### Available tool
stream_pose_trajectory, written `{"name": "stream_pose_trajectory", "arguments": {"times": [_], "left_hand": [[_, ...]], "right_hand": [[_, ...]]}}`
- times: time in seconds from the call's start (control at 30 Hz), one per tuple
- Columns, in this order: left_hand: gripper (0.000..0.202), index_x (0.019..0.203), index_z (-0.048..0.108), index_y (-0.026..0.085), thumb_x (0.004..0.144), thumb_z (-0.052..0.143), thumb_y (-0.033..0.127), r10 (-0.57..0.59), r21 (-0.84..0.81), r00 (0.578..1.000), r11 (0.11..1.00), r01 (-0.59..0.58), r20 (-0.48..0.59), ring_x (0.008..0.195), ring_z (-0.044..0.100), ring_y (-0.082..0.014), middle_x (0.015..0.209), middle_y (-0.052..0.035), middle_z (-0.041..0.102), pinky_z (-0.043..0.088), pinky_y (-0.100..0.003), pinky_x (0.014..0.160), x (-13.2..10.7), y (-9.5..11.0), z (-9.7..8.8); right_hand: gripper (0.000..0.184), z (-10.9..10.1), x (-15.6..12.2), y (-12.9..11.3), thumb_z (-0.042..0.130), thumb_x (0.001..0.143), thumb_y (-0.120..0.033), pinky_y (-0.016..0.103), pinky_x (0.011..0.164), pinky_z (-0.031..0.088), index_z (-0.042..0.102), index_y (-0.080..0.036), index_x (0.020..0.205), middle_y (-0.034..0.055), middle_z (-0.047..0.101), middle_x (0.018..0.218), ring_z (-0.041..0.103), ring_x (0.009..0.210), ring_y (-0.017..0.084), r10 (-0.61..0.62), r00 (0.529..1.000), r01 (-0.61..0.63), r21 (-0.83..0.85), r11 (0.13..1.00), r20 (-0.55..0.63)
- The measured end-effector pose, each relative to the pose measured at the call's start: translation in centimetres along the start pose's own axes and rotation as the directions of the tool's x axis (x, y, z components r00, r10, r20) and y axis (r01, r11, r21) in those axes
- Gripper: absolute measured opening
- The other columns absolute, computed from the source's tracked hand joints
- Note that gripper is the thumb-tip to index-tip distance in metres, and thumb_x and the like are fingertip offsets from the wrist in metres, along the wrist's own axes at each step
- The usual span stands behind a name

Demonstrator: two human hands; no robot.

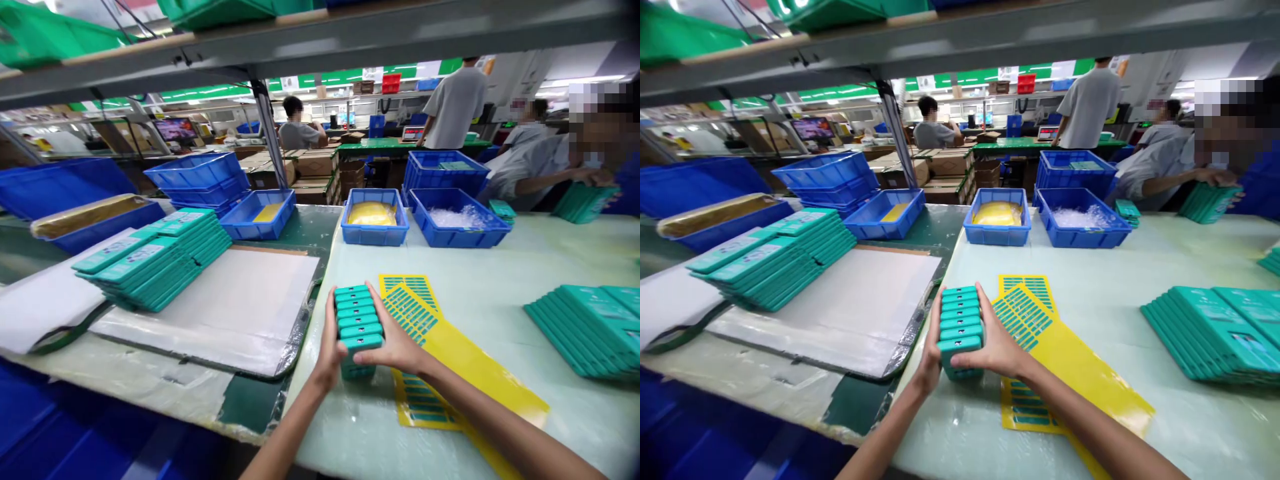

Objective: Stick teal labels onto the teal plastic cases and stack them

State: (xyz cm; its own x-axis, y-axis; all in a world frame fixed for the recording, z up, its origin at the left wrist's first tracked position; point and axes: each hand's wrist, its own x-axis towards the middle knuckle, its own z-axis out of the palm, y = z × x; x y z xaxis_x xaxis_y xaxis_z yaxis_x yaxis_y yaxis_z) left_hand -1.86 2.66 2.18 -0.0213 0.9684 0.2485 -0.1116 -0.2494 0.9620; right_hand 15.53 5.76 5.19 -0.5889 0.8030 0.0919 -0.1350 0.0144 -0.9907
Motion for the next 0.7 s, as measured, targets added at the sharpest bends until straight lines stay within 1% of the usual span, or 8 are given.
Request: {"name": "stream_pose_trajectory", "arguments": {"times": [0.1, 0.17, 0.27, 0.33, 0.4, 0.5, 0.57, 0.7], "left_hand": [[0.163, 0.181, 0.013, 0.027, 0.057, 0.089, 0.1, 0.072, 0.029, 0.992, 0.997, -0.075, 0.103, 0.164, 0.04, -0.0489, 0.177, -0.0232, 0.039, 0.038, -0.063, 0.136, -1.3, -1.1, -0.8], [0.164, 0.182, 0.006, 0.025, 0.061, 0.094, 0.092, 0.122, 0.155, 0.981, 0.977, -0.145, 0.149, 0.165, 0.039, -0.0504, 0.177, -0.0269, 0.036, 0.035, -0.067, 0.136, -1.1, -1.7, -1.5], [0.151, 0.182, -0.002, 0.03, 0.076, 0.095, 0.078, 0.208, 0.363, 0.949, 0.887, -0.285, 0.236, 0.166, 0.037, -0.0493, 0.181, -0.0257, 0.028, 0.032, -0.072, 0.136, -0.2, -2.5, -2.5], [0.142, 0.182, -0.001, 0.033, 0.082, 0.093, 0.068, 0.257, 0.462, 0.931, 0.814, -0.353, 0.257, 0.167, 0.035, -0.0496, 0.183, -0.023, 0.026, 0.032, -0.075, 0.135, 0.2, -3.1, -2.9], [0.14, 0.183, 0.002, 0.033, 0.082, 0.093, 0.066, 0.302, 0.51, 0.922, 0.769, -0.386, 0.243, 0.167, 0.034, -0.0515, 0.182, -0.0226, 0.027, 0.034, -0.077, 0.133, 0.3, -3.5, -2.9], [0.141, 0.183, 0.004, 0.029, 0.08, 0.092, 0.067, 0.328, 0.513, 0.918, 0.761, -0.398, 0.225, 0.166, 0.036, -0.0519, 0.179, -0.0243, 0.031, 0.04, -0.075, 0.131, 0.2, -3.9, -2.1], [0.139, 0.183, 0.006, 0.027, 0.081, 0.091, 0.069, 0.338, 0.502, 0.916, 0.767, -0.401, 0.214, 0.163, 0.041, -0.0505, 0.177, -0.0244, 0.035, 0.043, -0.072, 0.13, 0.3, -3.9, -1.4], [0.136, 0.183, 0.007, 0.026, 0.084, 0.087, 0.073, 0.37, 0.477, 0.906, 0.771, -0.422, 0.205, 0.158, 0.05, -0.0471, 0.174, -0.0242, 0.04, 0.048, -0.066, 0.128, 0.6, -3.9, 0.1]], "right_hand": [[0.173, 0.5, 0.2, 0.3, 0.104, 0.054, -0.032, 0.064, 0.135, 0.032, -0.01, -0.028, 0.183, 0.0213, 0.035, 0.181, 0.047, 0.159, 0.043, 0.042, 0.998, -0.042, 0.011, 0.999, -0.044], [0.162, -0.2, -0.2, -0.1, 0.096, 0.057, -0.024, 0.063, 0.137, 0.027, -0.005, -0.027, 0.184, 0.0178, 0.026, 0.185, 0.038, 0.165, 0.043, 0.057, 0.997, -0.059, -0.04, 0.997, -0.044], [0.136, -3.9, -2.0, -1.3, 0.087, 0.064, -0.027, 0.057, 0.14, 0.022, 0.02, -0.026, 0.183, 0.0099, 0.02, 0.189, 0.021, 0.174, 0.037, 0.047, 0.998, -0.047, 0.013, 0.999, 0.036], [0.104, -7.4, -4.1, -1.5, 0.079, 0.075, -0.037, 0.056, 0.138, 0.028, 0.045, -0.027, 0.172, 0.0088, 0.038, 0.183, 0.029, 0.171, 0.035, 0.045, 0.997, -0.043, 0.048, 0.998, -0.058], [0.074, -10.5, -6.5, -0.5, 0.076, 0.082, -0.042, 0.061, 0.132, 0.036, 0.065, -0.022, 0.153, 0.0157, 0.058, 0.167, 0.048, 0.158, 0.04, 0.088, 0.914, -0.167, -0.169, 0.971, -0.395], [0.056, -13.2, -9.7, 2.6, 0.076, 0.087, -0.044, 0.07, 0.127, 0.036, 0.075, -0.015, 0.134, 0.0249, 0.066, 0.148, 0.055, 0.142, 0.049, 0.005, 0.683, -0.53, -0.491, 0.692, -0.731], [0.045, -13.9, -11.0, 4.6, 0.073, 0.092, -0.041, 0.068, 0.124, 0.039, 0.078, -0.017, 0.13, 0.0237, 0.066, 0.142, 0.056, 0.137, 0.047, -0.068, 0.66, -0.593, -0.574, 0.564, -0.748], [0.028, -14.2, -10.7, 5.7, 0.066, 0.098, -0.03, 0.052, 0.116, 0.048, 0.083, -0.017, 0.116, 0.019, 0.074, 0.125, 0.067, 0.121, 0.036, -0.171, 0.636, -0.583, -0.615, 0.531, -0.752]]}}
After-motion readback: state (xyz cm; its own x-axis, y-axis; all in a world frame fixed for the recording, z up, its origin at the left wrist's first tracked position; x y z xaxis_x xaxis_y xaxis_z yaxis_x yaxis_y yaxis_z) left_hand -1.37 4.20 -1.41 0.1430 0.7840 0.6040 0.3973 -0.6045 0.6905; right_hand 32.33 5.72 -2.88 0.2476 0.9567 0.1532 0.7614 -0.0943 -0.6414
